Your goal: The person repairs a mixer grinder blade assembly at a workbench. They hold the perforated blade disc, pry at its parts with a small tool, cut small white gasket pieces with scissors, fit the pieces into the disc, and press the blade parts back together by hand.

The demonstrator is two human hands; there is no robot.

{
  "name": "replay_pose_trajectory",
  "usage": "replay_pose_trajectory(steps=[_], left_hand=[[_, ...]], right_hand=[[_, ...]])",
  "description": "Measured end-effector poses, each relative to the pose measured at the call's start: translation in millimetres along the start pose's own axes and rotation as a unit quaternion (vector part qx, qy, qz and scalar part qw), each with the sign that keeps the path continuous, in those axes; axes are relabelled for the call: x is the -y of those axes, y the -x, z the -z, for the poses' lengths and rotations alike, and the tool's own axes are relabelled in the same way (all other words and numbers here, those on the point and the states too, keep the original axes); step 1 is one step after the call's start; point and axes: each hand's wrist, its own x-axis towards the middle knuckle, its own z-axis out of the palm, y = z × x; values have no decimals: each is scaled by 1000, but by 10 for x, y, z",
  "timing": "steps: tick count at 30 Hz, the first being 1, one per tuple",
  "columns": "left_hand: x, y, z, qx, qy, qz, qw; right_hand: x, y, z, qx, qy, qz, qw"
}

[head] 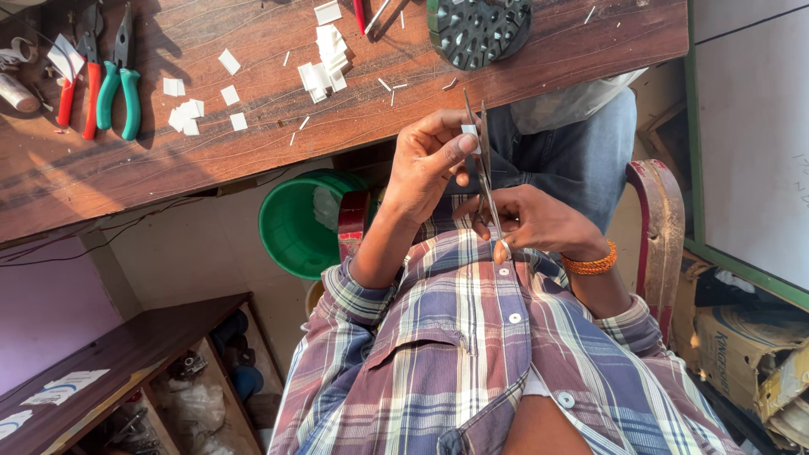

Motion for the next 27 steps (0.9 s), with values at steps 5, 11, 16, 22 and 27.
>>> replay_pose_trajectory(steps=[5, 11, 16, 22, 27], left_hand=[[-71, -14, 17, 18, 18, 11, 1000], [-193, 18, 100, 68, -4, 24, 997], [-248, 17, 158, 110, -44, 26, 993], [-309, 1, 204, 122, -65, 14, 990], [-317, 5, 179, 122, -82, 9, 989]], right_hand=[[-9, -7, 16, -7, 12, 13, 1000], [-56, 32, 54, 15, 0, -7, 1000], [-72, 104, 53, 32, -18, -19, 999], [-83, 143, 67, 0, 34, -72, 997], [-135, 165, 79, -28, -12, -87, 996]])
